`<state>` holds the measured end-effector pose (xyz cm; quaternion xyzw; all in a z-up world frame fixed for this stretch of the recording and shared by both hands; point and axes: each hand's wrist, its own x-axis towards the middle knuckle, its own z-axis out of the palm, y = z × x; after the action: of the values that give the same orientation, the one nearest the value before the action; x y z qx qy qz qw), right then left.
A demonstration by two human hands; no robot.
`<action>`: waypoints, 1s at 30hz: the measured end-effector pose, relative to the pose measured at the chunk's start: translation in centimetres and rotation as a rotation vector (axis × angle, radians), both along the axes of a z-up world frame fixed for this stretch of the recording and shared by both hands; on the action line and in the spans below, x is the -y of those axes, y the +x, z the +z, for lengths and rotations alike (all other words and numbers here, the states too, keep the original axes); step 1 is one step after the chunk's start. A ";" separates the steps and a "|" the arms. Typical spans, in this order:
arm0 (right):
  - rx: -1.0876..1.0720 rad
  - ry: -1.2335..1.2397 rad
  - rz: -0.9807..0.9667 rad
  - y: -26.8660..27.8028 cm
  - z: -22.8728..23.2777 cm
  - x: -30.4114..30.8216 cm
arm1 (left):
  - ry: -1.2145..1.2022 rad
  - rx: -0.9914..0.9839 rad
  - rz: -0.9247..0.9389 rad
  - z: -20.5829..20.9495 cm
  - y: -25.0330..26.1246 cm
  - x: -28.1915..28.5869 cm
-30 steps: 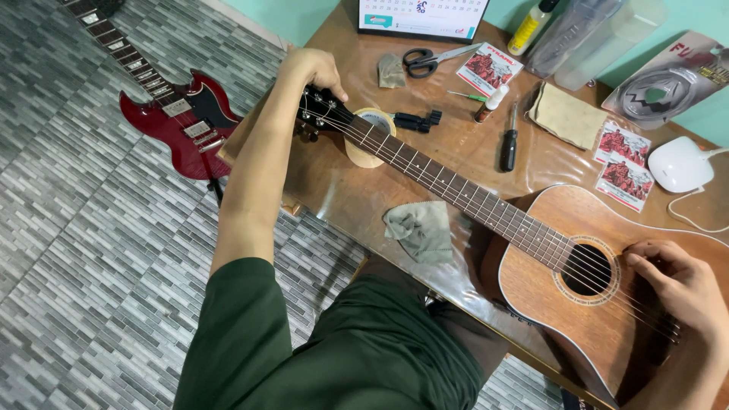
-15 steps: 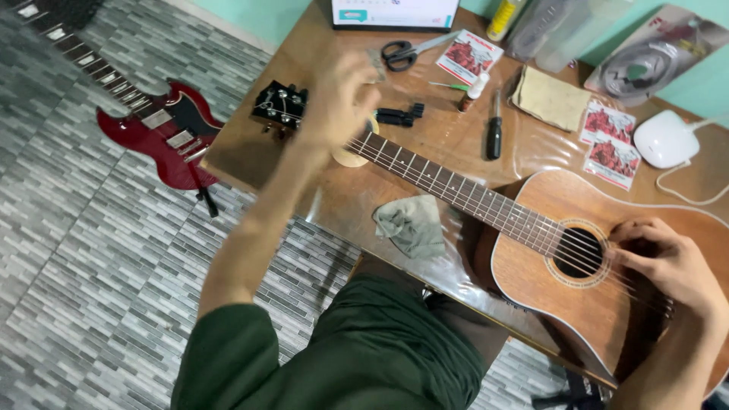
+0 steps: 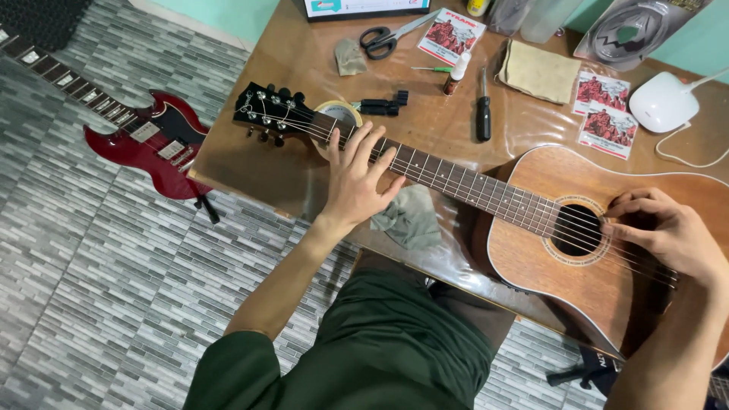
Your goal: The person tunes an acoustic guitar by turning the tuning pegs and plucking the strings. After tuning, they use a cloth to wipe the body of the guitar.
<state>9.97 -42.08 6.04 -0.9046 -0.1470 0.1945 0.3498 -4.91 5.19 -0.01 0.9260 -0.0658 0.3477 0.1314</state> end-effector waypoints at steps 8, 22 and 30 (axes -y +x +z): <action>0.063 0.014 0.025 0.6 -1.6 0.9 | -0.032 -0.070 0.019 0.9 0.3 0.1; 0.160 0.184 0.046 1.5 -4.8 3.3 | -0.009 -0.135 0.011 1.5 0.4 0.0; 0.181 0.141 0.064 1.4 -4.3 3.1 | 0.009 -0.151 0.012 1.5 0.4 -0.1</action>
<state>11.35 -45.13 1.74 -0.8865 -0.2203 0.1123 0.3912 -4.56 5.25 1.54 0.9506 -0.0517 0.2772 0.1295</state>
